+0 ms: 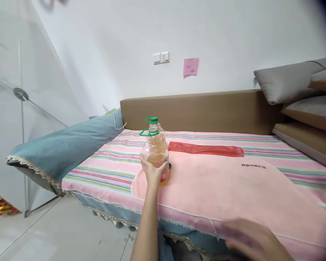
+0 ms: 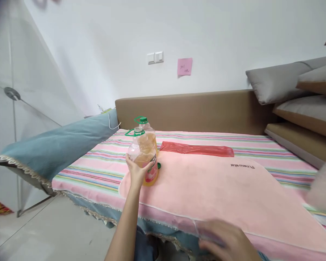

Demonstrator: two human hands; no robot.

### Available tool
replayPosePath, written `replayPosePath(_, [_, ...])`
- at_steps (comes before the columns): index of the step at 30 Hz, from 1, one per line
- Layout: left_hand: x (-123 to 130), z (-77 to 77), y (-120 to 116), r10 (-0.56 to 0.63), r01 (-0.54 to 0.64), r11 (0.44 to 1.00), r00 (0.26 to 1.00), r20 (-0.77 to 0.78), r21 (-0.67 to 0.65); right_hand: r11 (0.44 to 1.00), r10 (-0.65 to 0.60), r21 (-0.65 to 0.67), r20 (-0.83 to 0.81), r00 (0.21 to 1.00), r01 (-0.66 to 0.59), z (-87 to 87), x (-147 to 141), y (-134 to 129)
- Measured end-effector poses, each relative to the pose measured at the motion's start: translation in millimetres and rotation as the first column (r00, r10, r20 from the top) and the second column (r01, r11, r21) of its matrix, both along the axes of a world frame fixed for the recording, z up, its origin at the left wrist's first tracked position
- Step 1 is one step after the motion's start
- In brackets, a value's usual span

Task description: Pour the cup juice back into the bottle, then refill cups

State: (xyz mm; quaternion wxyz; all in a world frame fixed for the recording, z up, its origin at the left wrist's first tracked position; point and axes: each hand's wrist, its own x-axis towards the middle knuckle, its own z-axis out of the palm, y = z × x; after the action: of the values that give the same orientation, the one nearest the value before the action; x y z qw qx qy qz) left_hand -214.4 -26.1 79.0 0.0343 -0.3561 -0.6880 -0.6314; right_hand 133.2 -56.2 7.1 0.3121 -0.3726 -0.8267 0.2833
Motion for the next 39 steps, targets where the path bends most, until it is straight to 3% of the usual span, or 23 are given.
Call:
replayPosePath(2, [0.0,-8.9,1.2,0.021,-0.021,1.000,1.000,-0.009,0.006,0.995,0.088,0.054,-0.028,0.996,-0.087,33.9,-59.5,53.3])
replayPosePath(4, [-0.1,-16.6,1.2,0.049,-0.049,0.999,0.998,-0.037,0.009,0.985,0.171,0.048,-0.052,0.984,-0.168,51.7,-123.5,106.1])
replayPosePath(6, [-0.9,-22.5,1.5,0.071,-0.070,0.997,0.995,-0.067,0.011,0.961,0.273,-0.012,-0.094,0.957,-0.275,50.6,-180.7,149.1])
replayPosePath(8, [-2.3,-26.7,1.9,0.073,-0.073,0.997,0.993,-0.092,0.010,0.938,0.339,-0.047,-0.104,0.935,-0.345,36.9,-223.4,176.3])
replayPosePath(10, [-3.9,-29.3,1.4,0.064,-0.065,0.998,0.992,-0.111,-0.004,0.908,0.402,-0.077,-0.115,0.909,-0.411,19.9,-250.0,188.1])
replayPosePath(13, [-5.2,-30.6,-1.5,0.041,-0.047,0.998,0.991,-0.130,-0.038,0.875,0.455,-0.096,-0.169,0.874,-0.474,1.9,-266.0,189.3])
replayPosePath(15, [-4.8,-30.2,-4.1,0.036,-0.041,0.998,0.990,-0.134,-0.039,0.881,0.435,-0.092,-0.228,0.871,-0.464,0.0,-266.3,188.6])
replayPosePath(17, [-3.8,-29.6,-6.2,0.033,-0.037,0.999,0.991,-0.132,-0.029,0.917,0.352,-0.081,-0.300,0.887,-0.391,10.1,-261.4,190.4])
replayPosePath(19, [-2.9,-29.3,-7.2,0.032,-0.035,0.999,0.992,-0.122,-0.024,0.957,0.237,-0.067,-0.378,0.895,-0.282,34.5,-253.6,193.9])
replayPosePath(21, [-2.3,-29.4,-7.1,0.028,-0.031,0.999,0.993,-0.112,-0.022,0.971,0.183,-0.054,-0.460,0.869,-0.232,72.5,-245.5,195.7])
replayPosePath(25, [-1.5,-29.4,-4.7,0.049,-0.049,0.999,0.994,-0.094,0.001,0.915,0.296,-0.074,-0.544,0.785,-0.396,164.0,-240.3,186.7])
replayPosePath(29, [-0.6,-28.6,-3.5,0.069,-0.068,0.998,0.993,-0.097,0.019,0.882,0.435,-0.015,-0.356,0.827,-0.470,233.5,-252.6,170.6])
replayPosePath(34, [-0.7,-28.5,-4.0,0.077,-0.076,0.997,0.991,-0.108,0.018,0.814,0.573,0.059,0.077,0.816,-0.578,283.7,-270.7,164.1])
replayPosePath(39, [-0.3,-28.9,-3.1,0.088,-0.089,0.996,0.990,-0.108,0.003,0.709,0.611,0.062,0.443,0.656,-0.703,313.5,-293.5,170.3])
